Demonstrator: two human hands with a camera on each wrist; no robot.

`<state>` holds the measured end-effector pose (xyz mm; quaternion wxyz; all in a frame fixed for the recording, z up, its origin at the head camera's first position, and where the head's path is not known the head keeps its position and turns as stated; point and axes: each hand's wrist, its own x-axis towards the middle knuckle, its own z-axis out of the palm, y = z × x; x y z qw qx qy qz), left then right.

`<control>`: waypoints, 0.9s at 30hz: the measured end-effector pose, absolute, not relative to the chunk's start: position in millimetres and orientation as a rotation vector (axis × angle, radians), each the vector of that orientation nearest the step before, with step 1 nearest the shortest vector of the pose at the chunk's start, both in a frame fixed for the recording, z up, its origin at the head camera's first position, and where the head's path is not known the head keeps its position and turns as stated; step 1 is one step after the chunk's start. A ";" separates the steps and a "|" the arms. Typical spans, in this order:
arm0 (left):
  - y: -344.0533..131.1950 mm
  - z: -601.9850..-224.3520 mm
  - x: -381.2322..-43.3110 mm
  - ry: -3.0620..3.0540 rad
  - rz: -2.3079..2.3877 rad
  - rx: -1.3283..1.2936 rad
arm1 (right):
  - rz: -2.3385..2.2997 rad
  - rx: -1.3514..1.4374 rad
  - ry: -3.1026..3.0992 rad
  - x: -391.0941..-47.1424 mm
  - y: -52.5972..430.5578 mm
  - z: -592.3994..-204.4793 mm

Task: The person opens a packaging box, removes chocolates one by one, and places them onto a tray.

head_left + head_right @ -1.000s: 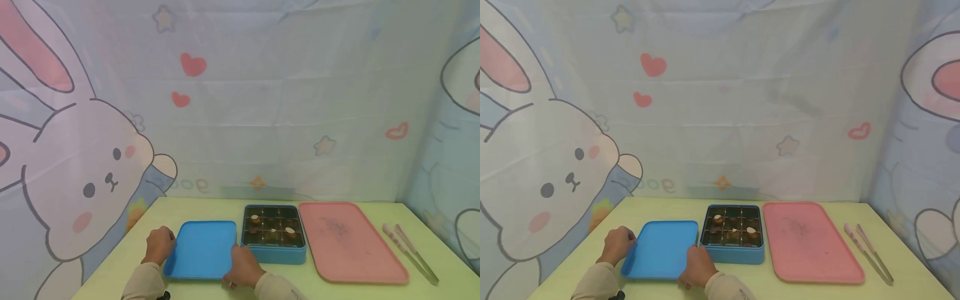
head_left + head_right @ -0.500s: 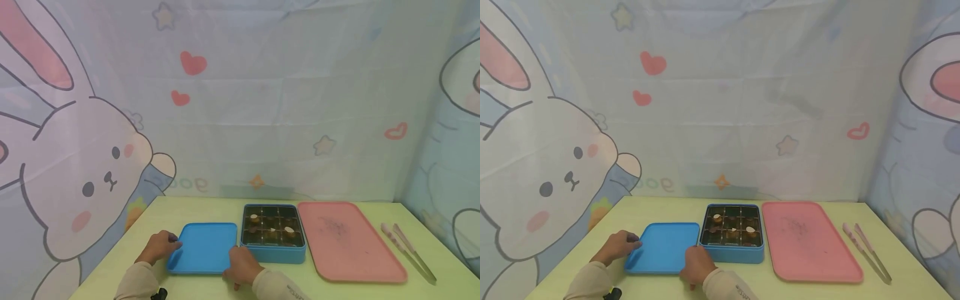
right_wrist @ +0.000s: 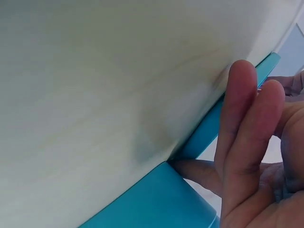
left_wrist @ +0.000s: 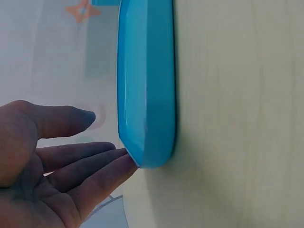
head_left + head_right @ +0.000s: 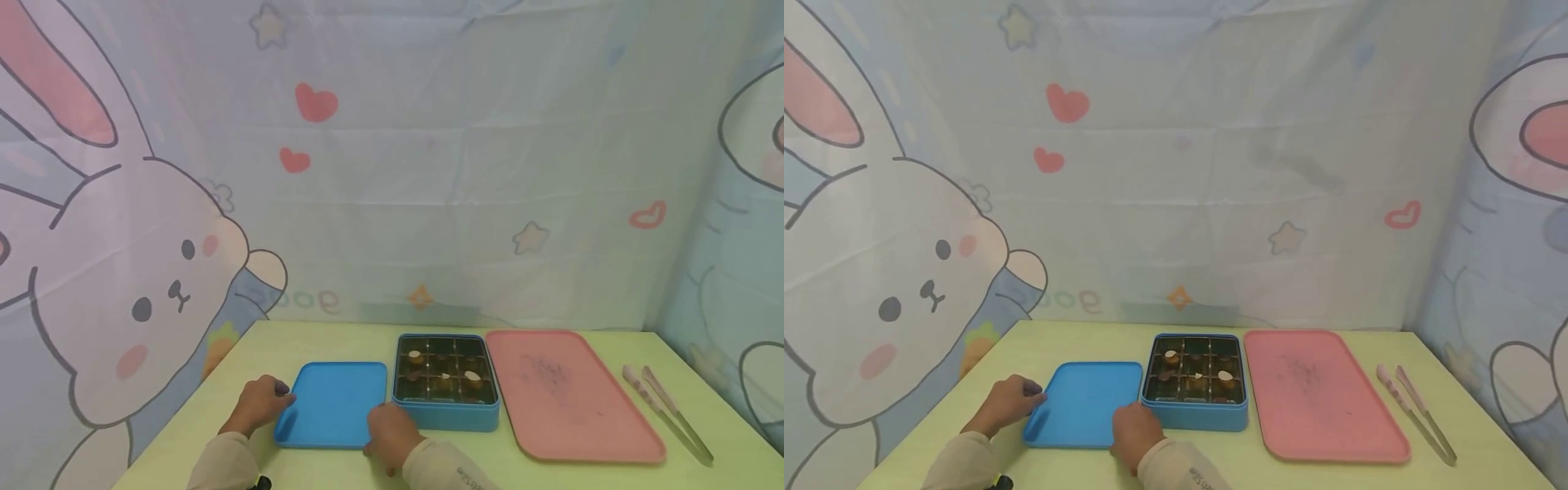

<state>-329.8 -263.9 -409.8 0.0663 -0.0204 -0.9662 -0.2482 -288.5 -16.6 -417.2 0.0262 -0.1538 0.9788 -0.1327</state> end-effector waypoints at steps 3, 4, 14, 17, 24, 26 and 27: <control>-262.5 -407.2 -327.8 -2.928 -0.687 -0.099 | -0.330 -0.490 3.043 -287.6 -19.5 -417.4; -262.0 -405.9 -327.0 -2.937 -0.651 -0.103 | -0.320 -0.500 3.047 -286.8 -20.3 -417.4; -230.8 -382.3 -313.0 -2.795 -0.608 -0.246 | -0.515 -0.747 2.981 -261.9 20.2 -364.5; -212.4 -374.0 -307.2 -2.776 -0.733 -0.318 | -0.666 -0.862 2.955 -259.1 49.8 -346.1; -167.3 -369.8 -298.8 -2.809 -0.959 -0.558 | -0.893 -0.958 3.120 -273.0 151.3 -324.9; -157.7 -374.1 -298.3 -2.827 -0.994 -0.626 | -0.890 -0.830 3.214 -278.9 186.5 -324.4; -153.7 -376.8 -298.3 -2.832 -1.009 -0.658 | -0.868 -0.751 3.258 -281.5 204.2 -324.9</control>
